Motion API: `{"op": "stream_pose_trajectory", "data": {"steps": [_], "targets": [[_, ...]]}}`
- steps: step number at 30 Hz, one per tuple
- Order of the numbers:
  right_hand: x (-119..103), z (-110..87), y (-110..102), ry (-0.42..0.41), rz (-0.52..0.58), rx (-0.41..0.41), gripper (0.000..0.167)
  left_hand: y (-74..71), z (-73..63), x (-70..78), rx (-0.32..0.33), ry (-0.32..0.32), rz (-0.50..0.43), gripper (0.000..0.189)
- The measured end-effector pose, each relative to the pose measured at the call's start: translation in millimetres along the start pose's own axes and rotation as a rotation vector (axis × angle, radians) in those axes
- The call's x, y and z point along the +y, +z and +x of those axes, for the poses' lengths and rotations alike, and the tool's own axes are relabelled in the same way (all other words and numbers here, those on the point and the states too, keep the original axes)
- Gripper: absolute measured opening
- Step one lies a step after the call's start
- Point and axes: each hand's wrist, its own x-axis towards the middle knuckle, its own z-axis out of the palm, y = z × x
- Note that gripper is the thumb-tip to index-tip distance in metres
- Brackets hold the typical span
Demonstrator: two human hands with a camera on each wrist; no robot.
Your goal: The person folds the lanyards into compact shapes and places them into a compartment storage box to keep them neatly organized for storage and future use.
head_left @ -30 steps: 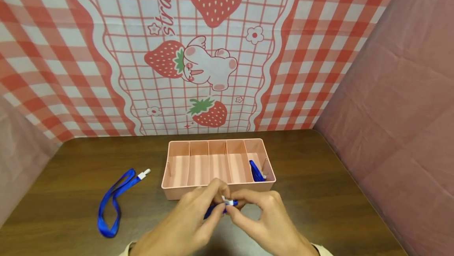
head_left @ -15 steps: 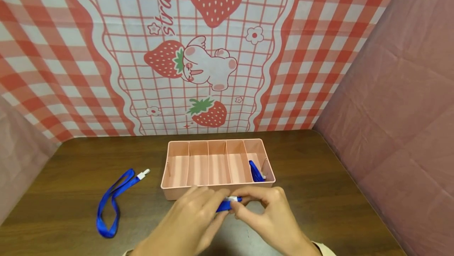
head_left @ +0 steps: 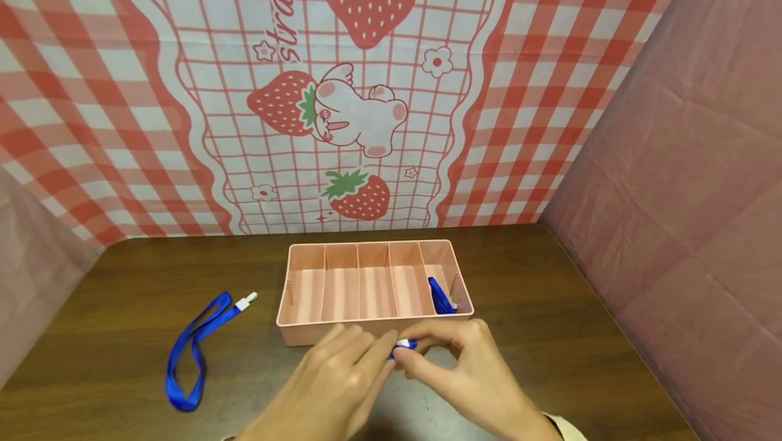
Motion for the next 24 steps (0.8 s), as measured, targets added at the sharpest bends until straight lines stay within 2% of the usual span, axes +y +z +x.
{"op": "stream_pose_trajectory", "data": {"steps": [6, 14, 20, 24], "targets": [[-3.8, 0.6, -3.4, 0.068, 0.051, -0.028, 0.013, 1.5, 0.5, 1.3, 0.000, 0.024, 0.036, 0.044], [-5.5, 1.8, -4.6, 0.090, 0.066, -0.024, 0.022, 1.2, 3.4, 3.8, 0.035, 0.022, 0.021, 0.038], [-2.2, 0.1, -5.4, 0.058, 0.110, -0.025, 0.022, 2.6, 2.9, 3.8, 0.047, -0.021, -0.046, 0.037], [-3.5, -0.5, -6.2, 0.054, 0.139, -0.036, 0.022, 3.6, 2.4, 3.4, 0.087, -0.007, -0.052, 0.034]]}}
